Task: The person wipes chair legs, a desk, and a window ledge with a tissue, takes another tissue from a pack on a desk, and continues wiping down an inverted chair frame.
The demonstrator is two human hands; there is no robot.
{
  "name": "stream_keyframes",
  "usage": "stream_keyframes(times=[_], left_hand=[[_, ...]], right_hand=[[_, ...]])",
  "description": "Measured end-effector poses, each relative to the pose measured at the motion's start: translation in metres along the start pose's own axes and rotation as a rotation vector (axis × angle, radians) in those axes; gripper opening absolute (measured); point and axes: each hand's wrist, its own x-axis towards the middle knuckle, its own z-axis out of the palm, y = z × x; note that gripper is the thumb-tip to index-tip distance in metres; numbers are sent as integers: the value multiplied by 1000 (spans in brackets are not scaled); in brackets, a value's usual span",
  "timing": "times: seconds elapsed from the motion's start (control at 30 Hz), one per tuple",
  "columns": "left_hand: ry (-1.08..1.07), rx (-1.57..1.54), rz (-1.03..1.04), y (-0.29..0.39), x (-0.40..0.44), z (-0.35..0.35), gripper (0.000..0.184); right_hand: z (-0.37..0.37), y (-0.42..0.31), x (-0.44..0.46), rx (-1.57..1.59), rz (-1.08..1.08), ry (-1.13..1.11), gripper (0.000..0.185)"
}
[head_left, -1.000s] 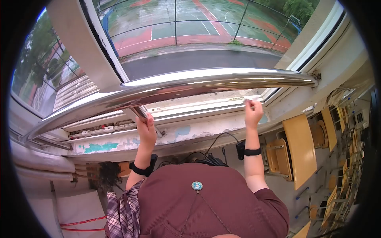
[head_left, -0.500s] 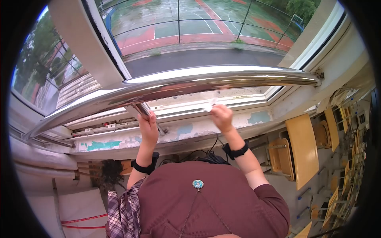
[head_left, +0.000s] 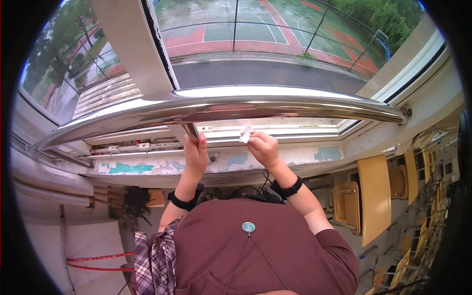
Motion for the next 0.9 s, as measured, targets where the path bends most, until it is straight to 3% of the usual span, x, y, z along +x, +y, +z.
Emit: stream_keyframes(times=[0.2,0.37,0.53,0.7,0.77,0.9], left_hand=[[-27,-51,-64,3,0,0,23],[-18,-70,-53,4,0,1,22],[-23,-79,-58,0,0,1,24],[-61,-33,-61,-1,-1,-4,27],[-38,-49,-55,0,0,-2,27],[-17,-59,-50,4,0,1,26]], right_hand=[[-71,29,-26,-155,84,115,18],[-127,81,-67,-429,376,249,13],[-135,104,-77,-450,486,264,15],[-100,79,-59,-381,344,119,13],[-61,46,-36,-185,136,24,13],[-1,11,-11,1,7,-126,12]])
